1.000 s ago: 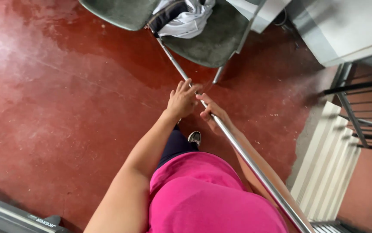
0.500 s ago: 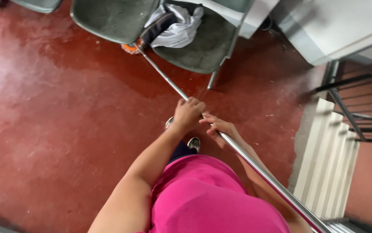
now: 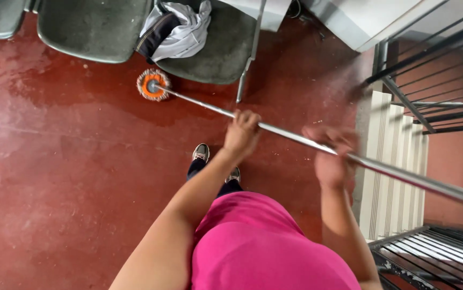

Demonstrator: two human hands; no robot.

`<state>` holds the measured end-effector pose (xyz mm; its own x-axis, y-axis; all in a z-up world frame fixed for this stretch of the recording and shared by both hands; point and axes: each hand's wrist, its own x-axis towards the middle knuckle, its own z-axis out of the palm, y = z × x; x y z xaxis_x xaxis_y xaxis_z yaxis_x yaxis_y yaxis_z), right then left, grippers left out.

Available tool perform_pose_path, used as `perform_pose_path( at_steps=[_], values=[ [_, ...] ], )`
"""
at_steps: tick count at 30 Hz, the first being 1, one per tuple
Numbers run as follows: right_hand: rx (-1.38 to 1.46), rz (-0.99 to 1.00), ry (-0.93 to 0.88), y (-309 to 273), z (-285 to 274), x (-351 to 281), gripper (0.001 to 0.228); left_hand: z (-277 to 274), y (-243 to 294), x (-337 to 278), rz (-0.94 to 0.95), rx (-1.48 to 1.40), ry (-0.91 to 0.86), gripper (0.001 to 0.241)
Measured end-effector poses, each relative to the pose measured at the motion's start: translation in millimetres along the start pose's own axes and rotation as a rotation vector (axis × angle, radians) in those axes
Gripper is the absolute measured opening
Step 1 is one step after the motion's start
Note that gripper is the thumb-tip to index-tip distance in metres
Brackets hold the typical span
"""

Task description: Mopping the red concrete floor in a gym area, navigating around chairs, a treadmill, and other equipment.

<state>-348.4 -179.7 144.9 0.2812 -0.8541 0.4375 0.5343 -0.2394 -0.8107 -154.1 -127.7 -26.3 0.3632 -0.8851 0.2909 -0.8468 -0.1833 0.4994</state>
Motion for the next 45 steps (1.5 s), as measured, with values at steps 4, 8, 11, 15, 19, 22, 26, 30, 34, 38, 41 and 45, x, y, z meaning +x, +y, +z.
perform_pose_path(
  at_steps=[4,8,11,15,19,22,26,30,34,38,41,45],
  values=[
    [-0.114,-0.070,0.052,-56,-82,-22,0.054,-13,68,-13,0.069,-0.054,-0.193,0.045],
    [-0.370,-0.235,0.192,-154,-39,-6,0.042,-43,148,-12,0.272,-0.333,-0.236,0.020],
    [-0.522,-0.329,0.282,-195,-32,-12,0.042,-26,182,-16,0.429,-0.415,-0.248,0.021],
    [-0.640,-0.277,0.333,-243,-45,-50,0.033,-73,237,-13,0.437,-0.464,-0.710,0.009],
    [-0.660,-0.345,0.397,-261,-82,-96,0.048,-70,259,-27,0.661,-0.643,-0.561,0.019],
    [-0.640,-0.544,0.223,-256,-69,-85,0.027,-62,257,-11,0.710,-0.531,-0.698,0.016],
    [-0.593,-0.592,0.230,-238,-13,-74,0.042,-46,222,1,0.907,-0.504,-0.515,0.022],
    [-0.521,-0.654,0.273,-197,6,-84,0.040,-30,185,8,0.912,-0.488,-0.589,0.023],
    [-0.514,-0.440,0.141,-134,-6,-84,0.074,22,131,31,0.848,-0.455,-0.654,0.024],
    [-0.283,-0.482,0.056,-51,-8,-80,0.053,88,63,47,0.698,0.120,-0.350,0.041],
    [-0.352,-0.416,-0.061,-22,11,-70,0.041,44,64,60,0.449,0.093,-0.584,0.053],
    [-0.449,-0.345,-0.142,-9,27,-62,0.038,25,59,58,0.271,-0.133,-0.578,0.047]
  ],
)
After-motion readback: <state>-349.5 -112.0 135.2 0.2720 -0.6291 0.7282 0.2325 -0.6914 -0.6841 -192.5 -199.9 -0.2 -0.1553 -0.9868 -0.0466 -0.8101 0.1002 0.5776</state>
